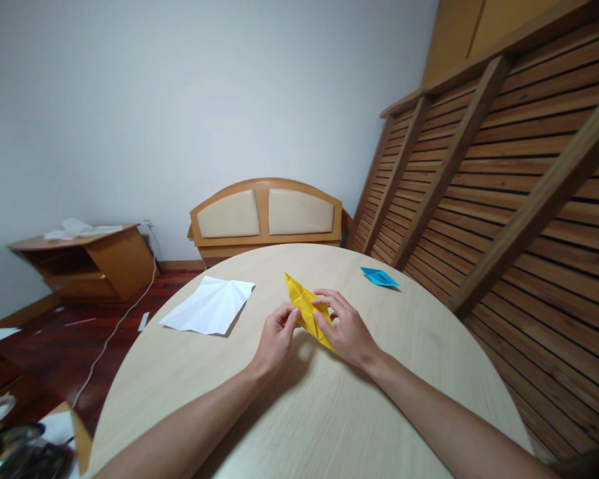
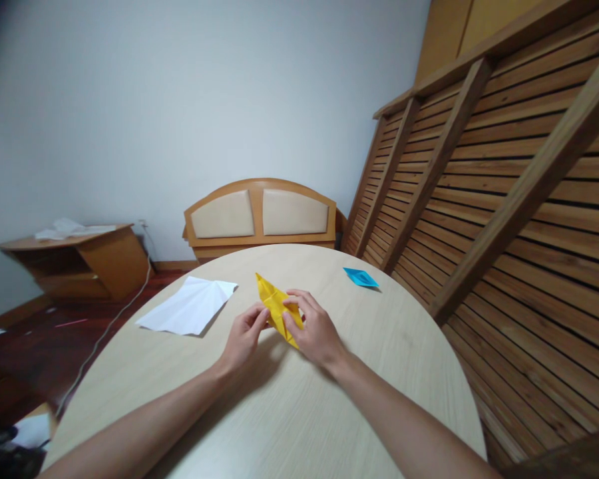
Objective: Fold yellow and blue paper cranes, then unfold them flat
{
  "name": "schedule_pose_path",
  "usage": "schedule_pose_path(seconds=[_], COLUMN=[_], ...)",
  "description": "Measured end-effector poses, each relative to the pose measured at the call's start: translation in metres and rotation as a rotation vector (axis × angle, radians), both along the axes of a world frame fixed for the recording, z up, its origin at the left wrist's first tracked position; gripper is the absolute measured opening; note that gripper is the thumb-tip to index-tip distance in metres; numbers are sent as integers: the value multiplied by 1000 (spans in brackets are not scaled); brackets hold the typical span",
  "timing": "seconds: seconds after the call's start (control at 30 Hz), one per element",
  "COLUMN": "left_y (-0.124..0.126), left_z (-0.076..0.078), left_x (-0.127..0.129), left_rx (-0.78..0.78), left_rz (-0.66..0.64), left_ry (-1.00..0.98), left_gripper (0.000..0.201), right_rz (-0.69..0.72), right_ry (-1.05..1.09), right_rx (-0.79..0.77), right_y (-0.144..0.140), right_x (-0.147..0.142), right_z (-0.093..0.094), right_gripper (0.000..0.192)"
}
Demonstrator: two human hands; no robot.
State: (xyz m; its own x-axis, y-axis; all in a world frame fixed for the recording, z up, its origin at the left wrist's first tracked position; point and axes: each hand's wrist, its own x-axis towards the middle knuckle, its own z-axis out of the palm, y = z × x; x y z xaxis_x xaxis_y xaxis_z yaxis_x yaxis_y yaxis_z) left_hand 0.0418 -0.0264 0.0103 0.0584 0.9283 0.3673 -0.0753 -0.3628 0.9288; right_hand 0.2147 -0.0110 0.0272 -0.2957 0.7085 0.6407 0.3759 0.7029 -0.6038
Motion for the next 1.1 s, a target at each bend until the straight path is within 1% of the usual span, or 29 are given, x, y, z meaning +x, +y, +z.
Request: schedule_pose_path(seconds=[0.17,0.33,0.37,0.43,0.5,0.63,0.7,0.77,0.83,0.87,0.9,0.97,1.03,1.1], left_y=[0,-3,-4,-3,-2,5,7,9,8,8,6,4,0,-2], left_z=[0,2,2,2,0,-3,-3,-2,0,1,2,5,8,10], left_x=[0,2,3,3,3,-2,-4,-6,-6,-5,-4,-2,-2,-2], left_rx=[-13,-33,-40,-53,-65,-103,-120,-120,-98,-88,-91,-130,-174,-167], left_rz=[-32,-71,-73,-69,-40,56,109,152,170,167,153,112,80,65], left_ry=[-13,15,29,54,55,-14,-51,-76,-97,-113,-131,-167,-175,-147], left_gripper=[40,37,37,38,38,39,40,39,38,38,39,44,49,52], right_rz=[32,-30,-49,-80,-106,-207,-211,-137,-18,40,94,181,231,263], right_ry=[-51,-111,-118,-122,-107,13,101,204,333,395,445,486,463,418], right_rx=[47,79,93,123,160,195,133,-23,-200,-263,-300,-329,-336,-334], right_y=[-1,0,0,2,3,3,4,5,7,8,8,9,9,10], right_x=[0,1,1,1,1,0,-1,-2,-2,-2,-1,1,3,5], right_z=[-1,-4,-5,-6,-5,-1,1,0,-2,-3,-4,-4,-3,-2], right_gripper=[26,31,28,15,4,6,11,15,17,17,17,16,19,23])
